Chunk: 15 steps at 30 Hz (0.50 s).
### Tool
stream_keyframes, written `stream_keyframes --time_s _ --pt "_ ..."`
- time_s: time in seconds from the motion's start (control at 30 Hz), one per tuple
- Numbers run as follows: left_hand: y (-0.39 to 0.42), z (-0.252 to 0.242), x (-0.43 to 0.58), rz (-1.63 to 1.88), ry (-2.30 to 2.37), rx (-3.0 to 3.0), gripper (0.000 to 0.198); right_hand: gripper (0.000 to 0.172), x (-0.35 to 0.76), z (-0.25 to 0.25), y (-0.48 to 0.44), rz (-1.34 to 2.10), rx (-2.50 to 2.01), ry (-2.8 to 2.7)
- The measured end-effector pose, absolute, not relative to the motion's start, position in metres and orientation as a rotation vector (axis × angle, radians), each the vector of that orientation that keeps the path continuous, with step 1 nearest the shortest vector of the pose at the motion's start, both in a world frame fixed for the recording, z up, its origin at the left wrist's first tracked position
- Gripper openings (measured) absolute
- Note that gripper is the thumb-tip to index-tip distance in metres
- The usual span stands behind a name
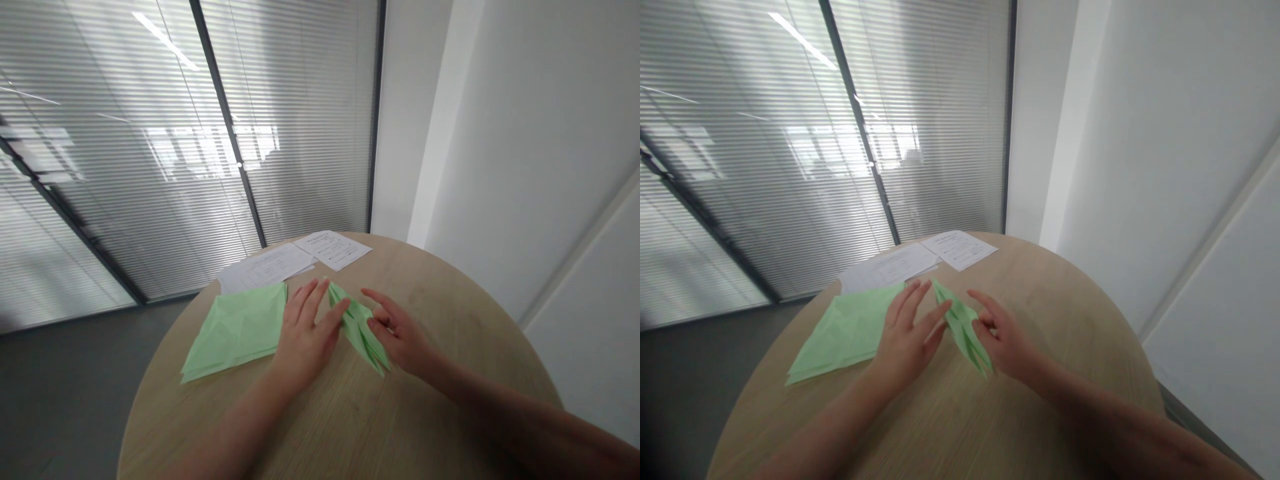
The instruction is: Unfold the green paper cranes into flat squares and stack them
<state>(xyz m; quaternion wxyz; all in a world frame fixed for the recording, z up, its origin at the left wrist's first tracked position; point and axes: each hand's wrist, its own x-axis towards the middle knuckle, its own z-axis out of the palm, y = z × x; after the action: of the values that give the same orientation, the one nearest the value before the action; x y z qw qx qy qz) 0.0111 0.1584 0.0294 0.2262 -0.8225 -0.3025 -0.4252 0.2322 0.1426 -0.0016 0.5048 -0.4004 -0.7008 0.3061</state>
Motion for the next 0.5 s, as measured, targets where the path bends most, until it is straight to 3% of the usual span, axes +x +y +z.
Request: stream_keyframes --time_s 0.13,0.33,0.5 --pt "0.157 0.035 0.011 -1.047 -0.799 -2.366 0.021 0.051 0.234 0.001 0.139 0.774 -0.962 -1.716" --pt "0.156 0.037 0.013 -1.025 -0.810 -2.599 0.015 0.040 0.235 -0.001 0.143 0.835 -0.916 -1.704" --pt "0.156 0.040 0.011 -1.044 -0.652 -2.743 0.014 0.030 0.237 -0.006 0.152 1.173 -0.942 -1.540"
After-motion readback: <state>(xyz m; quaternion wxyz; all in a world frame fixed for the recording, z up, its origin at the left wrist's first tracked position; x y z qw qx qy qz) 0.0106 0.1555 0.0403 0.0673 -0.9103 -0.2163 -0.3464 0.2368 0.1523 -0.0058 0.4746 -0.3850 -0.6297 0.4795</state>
